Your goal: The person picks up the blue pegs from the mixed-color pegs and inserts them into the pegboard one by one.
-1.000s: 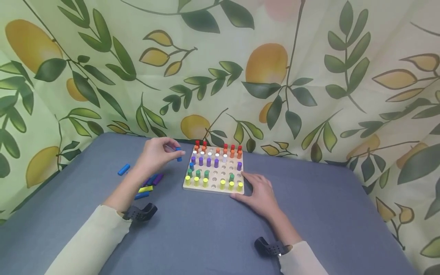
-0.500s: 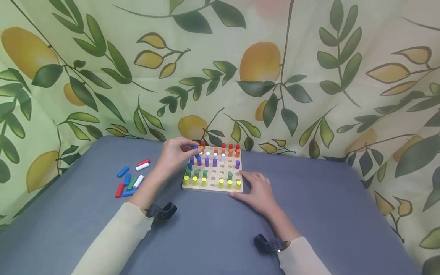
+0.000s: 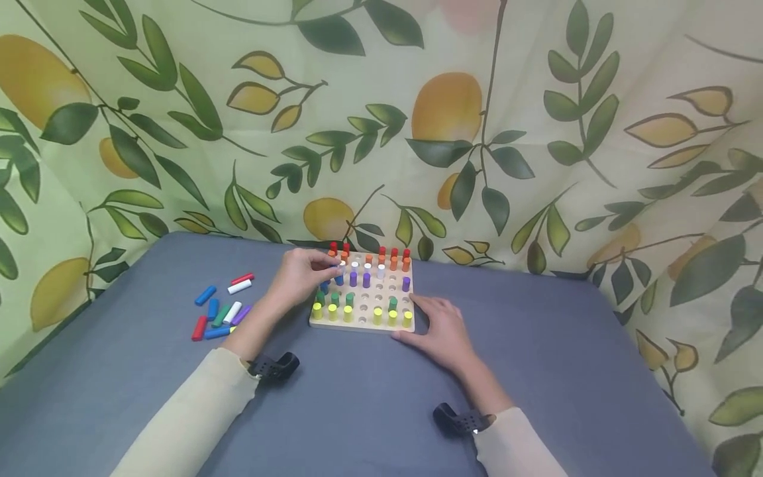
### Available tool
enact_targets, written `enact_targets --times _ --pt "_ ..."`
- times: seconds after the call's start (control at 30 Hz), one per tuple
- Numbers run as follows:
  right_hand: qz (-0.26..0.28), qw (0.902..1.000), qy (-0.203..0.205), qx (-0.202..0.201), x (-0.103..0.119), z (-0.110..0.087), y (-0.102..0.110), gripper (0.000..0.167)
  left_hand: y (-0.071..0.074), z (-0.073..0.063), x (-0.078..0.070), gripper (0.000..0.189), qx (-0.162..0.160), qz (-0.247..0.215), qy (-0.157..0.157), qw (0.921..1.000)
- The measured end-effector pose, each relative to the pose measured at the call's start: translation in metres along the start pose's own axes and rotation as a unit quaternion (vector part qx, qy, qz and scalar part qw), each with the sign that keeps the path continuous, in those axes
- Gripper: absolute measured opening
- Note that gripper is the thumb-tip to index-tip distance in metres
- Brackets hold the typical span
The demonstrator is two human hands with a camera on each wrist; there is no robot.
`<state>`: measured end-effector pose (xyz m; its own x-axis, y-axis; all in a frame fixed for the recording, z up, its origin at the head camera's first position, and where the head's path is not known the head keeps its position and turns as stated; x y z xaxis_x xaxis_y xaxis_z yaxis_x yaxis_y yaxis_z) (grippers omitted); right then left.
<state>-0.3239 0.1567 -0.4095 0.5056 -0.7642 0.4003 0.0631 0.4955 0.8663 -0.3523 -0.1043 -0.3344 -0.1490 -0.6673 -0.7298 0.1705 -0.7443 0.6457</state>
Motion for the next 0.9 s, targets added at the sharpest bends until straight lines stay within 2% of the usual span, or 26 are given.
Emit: enact_targets --times 0.2,0.5,0.77,0.9 --pt "0.007 1.0 0.002 0.0 0.003 0.002 -0.002 0.088 -0.002 0.0 0.01 0.018 0.013 0.01 0.023 0.9996" --pt "0.004 1.0 0.002 -0.001 0.003 0.0 0.0 0.088 -0.018 0.0 0.018 0.014 0.051 0.024 0.038 0.9977" --pt "0.004 1.0 0.003 -0.001 0.004 0.001 0.001 0.087 -0.02 0.002 0.022 0.012 0.067 0.019 0.03 0.9971" --pt "0.005 0.9999 0.008 -0.007 0.004 0.0 0.004 0.086 -0.021 0.001 0.018 0.012 0.076 0.033 0.023 0.9963"
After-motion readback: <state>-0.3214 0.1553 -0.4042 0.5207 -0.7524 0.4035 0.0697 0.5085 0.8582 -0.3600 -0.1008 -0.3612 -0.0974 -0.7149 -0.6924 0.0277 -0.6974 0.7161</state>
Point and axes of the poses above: each hand's wrist, its own z-axis towards the middle knuckle, its own y-axis out of the back of the hand, x = y × z, the point moved 9 cm from there along z, towards the middle knuckle, and after that the axes turned 8 degrees about y, right-handed, at the moved point
